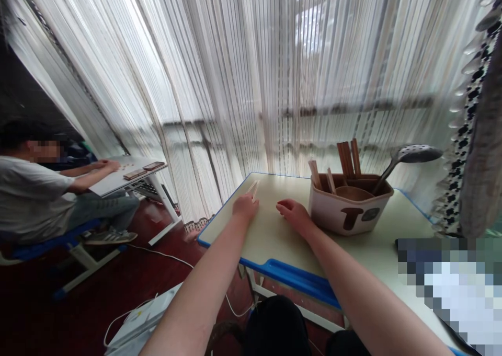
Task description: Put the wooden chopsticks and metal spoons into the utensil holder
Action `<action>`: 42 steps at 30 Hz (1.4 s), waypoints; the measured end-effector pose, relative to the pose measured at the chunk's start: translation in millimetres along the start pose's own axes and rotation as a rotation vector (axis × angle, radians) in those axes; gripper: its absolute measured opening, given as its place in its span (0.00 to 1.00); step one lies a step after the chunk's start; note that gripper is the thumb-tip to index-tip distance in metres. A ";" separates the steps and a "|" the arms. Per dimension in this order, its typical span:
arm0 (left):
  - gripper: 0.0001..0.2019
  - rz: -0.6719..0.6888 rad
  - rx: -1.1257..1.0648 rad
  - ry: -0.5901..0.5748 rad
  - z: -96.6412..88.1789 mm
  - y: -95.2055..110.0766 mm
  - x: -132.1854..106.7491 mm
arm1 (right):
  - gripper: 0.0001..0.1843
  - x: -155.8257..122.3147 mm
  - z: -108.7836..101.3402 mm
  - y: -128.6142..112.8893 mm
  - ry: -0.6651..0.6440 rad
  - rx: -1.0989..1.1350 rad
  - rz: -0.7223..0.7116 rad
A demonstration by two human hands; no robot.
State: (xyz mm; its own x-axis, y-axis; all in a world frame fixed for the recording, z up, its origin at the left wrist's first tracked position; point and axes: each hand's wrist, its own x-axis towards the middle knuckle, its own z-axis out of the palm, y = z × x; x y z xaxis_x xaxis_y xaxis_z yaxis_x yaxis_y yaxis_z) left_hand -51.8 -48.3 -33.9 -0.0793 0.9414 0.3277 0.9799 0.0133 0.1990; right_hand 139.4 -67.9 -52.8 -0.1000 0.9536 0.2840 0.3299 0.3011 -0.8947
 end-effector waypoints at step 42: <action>0.06 0.188 -1.283 -0.363 -15.4 17.3 -13.6 | 0.21 -2.8 -2.4 -26.3 0.196 0.413 0.020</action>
State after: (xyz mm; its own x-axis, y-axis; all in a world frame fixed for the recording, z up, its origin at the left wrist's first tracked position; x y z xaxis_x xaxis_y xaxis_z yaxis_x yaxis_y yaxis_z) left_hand -36.6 -66.1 -20.7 0.2847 0.9322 0.2236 0.0928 -0.2590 0.9614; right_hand 133.2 -78.5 -29.2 0.0953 0.9525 0.2893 -0.0758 0.2967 -0.9520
